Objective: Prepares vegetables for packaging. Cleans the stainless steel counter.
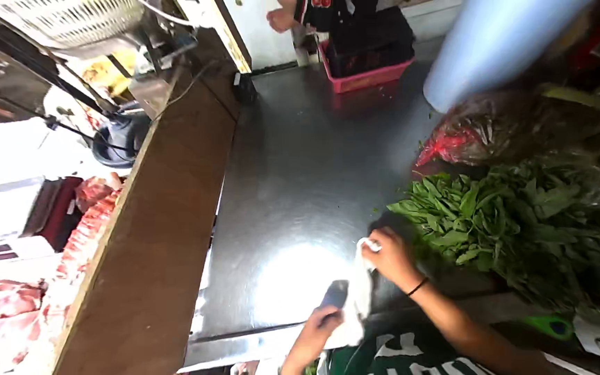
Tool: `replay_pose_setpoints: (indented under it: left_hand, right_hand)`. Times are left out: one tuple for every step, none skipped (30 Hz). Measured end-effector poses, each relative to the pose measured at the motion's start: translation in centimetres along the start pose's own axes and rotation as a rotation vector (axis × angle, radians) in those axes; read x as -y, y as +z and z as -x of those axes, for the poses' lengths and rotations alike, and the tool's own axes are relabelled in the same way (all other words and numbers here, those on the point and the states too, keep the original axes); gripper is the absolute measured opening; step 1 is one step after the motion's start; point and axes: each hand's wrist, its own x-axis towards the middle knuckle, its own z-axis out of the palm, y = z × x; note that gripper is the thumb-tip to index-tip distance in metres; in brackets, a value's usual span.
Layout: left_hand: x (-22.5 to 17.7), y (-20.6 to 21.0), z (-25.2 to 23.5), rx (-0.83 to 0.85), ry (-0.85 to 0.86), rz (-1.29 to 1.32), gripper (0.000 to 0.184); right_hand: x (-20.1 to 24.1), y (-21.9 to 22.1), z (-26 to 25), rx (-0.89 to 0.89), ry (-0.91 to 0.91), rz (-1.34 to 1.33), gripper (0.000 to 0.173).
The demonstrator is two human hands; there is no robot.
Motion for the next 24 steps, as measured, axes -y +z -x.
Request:
replay_pose_setpoints:
  left_hand:
    - [2.1, -3.1, 1.9, -0.255, -0.002, -0.089, 0.014]
    - [4.5, -5.7, 3.3, -0.545, -0.002, -0.232, 0.015]
    - [7.1, -7.7, 4.0, -0.793, -0.035, -0.405, 0.025]
    - [9.8, -8.9, 4.1, -0.962, -0.119, -0.543, 0.040]
    - [12.2, -9.2, 3.6, -1.038, -0.237, -0.620, 0.055]
    - [13.4, -8.8, 2.6, -1.039, -0.335, -0.687, 0.067]
    - [13.7, -8.0, 0.9, -1.017, -0.395, -0.762, 0.074]
    - [13.5, -6.8, -0.9, -0.998, -0.441, -0.826, 0.081]
    - [13.3, -5.6, -2.6, -0.994, -0.484, -0.869, 0.088]
    - [12.9, -4.7, -4.3, -1.006, -0.528, -0.906, 0.094]
    - [12.8, -4.5, -5.9, -1.025, -0.549, -0.955, 0.097]
    - [12.5, -4.8, -7.7, -1.036, -0.547, -1.018, 0.098]
    - [12.0, -5.5, -9.6, -1.033, -0.516, -1.082, 0.097]
    - [11.3, -6.6, -11.7, -1.016, -0.454, -1.143, 0.096]
    - [10.6, -8.0, -14.2, -0.989, -0.372, -1.194, 0.096]
    - [9.7, -9.3, -16.7, -0.952, -0.284, -1.229, 0.097]
    - [8.3, -10.3, -19.3, -0.900, -0.195, -1.237, 0.097]
    - [6.5, -10.7, -22.0, -0.835, -0.113, -1.235, 0.097]
    - [4.2, -10.6, -24.7, -0.758, -0.029, -1.233, 0.095]
    - [1.9, -9.8, -27.5, -0.674, 0.048, -1.226, 0.092]
    - [-0.1, -8.4, -30.2, -0.589, 0.097, -1.214, 0.088]
    - [-1.7, -6.5, -32.7, -0.506, 0.124, -1.199, 0.085]
    - [-3.0, -4.2, -35.0, -0.416, 0.139, -1.191, 0.080]
    - [-3.9, -1.5, -37.3, -0.339, 0.196, -1.181, 0.074]
  right_hand:
    - [1.4, 1.4, 0.1, 0.135, 0.006, 0.026, 0.036]
    - [2.4, 3.1, 0.3, 0.260, -0.011, 0.042, 0.039]
    - [3.0, 5.2, 0.7, 0.351, -0.053, 0.050, 0.040]
    - [2.9, 7.4, 1.4, 0.406, -0.128, 0.042, 0.040]
    - [2.5, 9.5, 2.1, 0.443, -0.226, 0.015, 0.043]
    - [2.2, 11.3, 2.8, 0.468, -0.335, -0.015, 0.046]
    - [1.9, 12.5, 3.2, 0.485, -0.440, -0.033, 0.046]
    - [1.7, 13.1, 3.4, 0.528, -0.515, -0.051, 0.044]
    - [1.3, 13.5, 3.7, 0.560, -0.559, -0.065, 0.041]
    - [0.8, 13.8, 3.8, 0.572, -0.571, -0.059, 0.040]
    - [0.4, 14.1, 3.9, 0.552, -0.561, -0.038, 0.037]
    - [0.1, 14.4, 3.9, 0.497, -0.539, -0.022, 0.032]
    - [0.0, 14.8, 3.6, 0.425, -0.513, -0.004, 0.027]
    - [0.0, 15.2, 3.0, 0.354, -0.491, 0.007, 0.024]
    - [0.2, 15.6, 2.1, 0.302, -0.473, 0.021, 0.022]
    - [0.5, 15.7, 1.1, 0.277, -0.444, 0.025, 0.024]
    - [0.7, 15.7, 0.0, 0.254, -0.411, 0.027, 0.027]
    - [0.9, 15.8, -1.2, 0.206, -0.380, 0.032, 0.028]
    - [0.9, 15.9, -2.4, 0.157, -0.342, 0.046, 0.028]
    - [0.7, 15.5, -3.6, 0.121, -0.297, 0.048, 0.028]
    - [0.2, 14.7, -4.8, 0.093, -0.244, 0.049, 0.028]
    - [-0.6, 13.7, -5.7, 0.054, -0.176, 0.054, 0.028]
    - [-1.8, 12.4, -6.4, 0.010, -0.090, 0.066, 0.028]
    - [-3.3, 10.8, -6.8, -0.026, 0.009, 0.078, 0.029]
